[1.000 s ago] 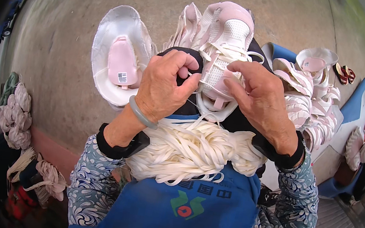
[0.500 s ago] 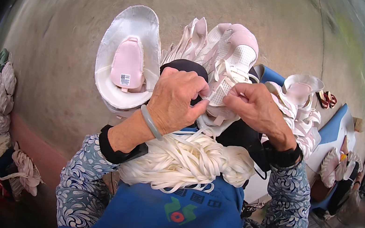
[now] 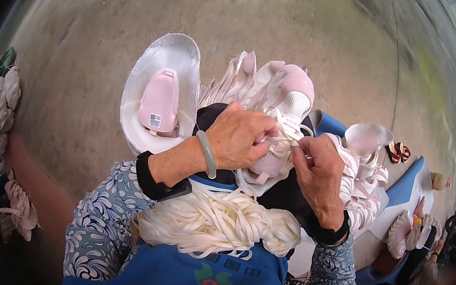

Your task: Lacing a pink and white sneaker while sitting outside.

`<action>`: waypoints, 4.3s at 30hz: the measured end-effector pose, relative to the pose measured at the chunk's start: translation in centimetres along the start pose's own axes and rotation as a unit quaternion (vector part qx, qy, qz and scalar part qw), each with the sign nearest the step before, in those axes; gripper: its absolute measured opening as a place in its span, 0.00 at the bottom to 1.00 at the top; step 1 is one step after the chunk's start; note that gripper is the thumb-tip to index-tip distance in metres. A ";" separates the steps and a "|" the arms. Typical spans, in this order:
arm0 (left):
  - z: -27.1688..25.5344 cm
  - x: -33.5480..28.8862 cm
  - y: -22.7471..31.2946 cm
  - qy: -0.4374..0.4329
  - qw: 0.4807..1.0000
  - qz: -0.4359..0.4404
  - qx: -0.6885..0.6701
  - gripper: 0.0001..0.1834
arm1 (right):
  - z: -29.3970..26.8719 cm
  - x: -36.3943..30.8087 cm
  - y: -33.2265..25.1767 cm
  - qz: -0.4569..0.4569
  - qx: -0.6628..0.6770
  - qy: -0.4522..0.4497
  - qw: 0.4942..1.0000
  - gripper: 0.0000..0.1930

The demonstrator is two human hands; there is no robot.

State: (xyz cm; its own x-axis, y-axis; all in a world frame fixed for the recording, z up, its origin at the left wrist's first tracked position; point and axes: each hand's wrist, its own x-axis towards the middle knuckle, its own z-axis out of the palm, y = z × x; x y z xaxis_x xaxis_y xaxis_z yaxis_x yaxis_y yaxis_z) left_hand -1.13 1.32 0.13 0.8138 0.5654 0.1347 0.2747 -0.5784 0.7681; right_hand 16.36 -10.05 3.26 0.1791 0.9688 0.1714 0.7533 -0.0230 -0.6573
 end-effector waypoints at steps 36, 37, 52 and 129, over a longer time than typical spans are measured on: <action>-1.3 0.4 -1.8 -0.085 0.973 -0.020 -0.213 0.08 | -1.0 -1.3 -0.3 0.108 0.067 -0.058 0.990 0.07; -1.6 0.4 -1.5 -0.088 0.973 -0.018 -0.212 0.08 | -1.2 -1.6 -0.1 0.098 0.078 -0.074 0.989 0.08; -2.2 -0.4 0.1 -0.119 0.964 -0.095 -0.216 0.07 | 1.1 -1.3 0.2 -0.041 -0.011 -0.041 0.998 0.15; 2.2 -0.5 1.1 0.072 0.996 -0.045 -0.038 0.04 | -4.7 -2.0 0.9 0.005 0.047 -0.043 0.998 0.12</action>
State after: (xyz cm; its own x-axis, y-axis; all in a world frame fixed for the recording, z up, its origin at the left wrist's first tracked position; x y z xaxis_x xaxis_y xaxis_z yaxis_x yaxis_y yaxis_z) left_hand -0.08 -0.84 -0.48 0.7043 0.6946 0.1464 0.3001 -0.4782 0.8254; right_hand 19.66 -13.18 5.72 0.1275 0.9865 0.1030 0.6882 -0.0132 -0.7254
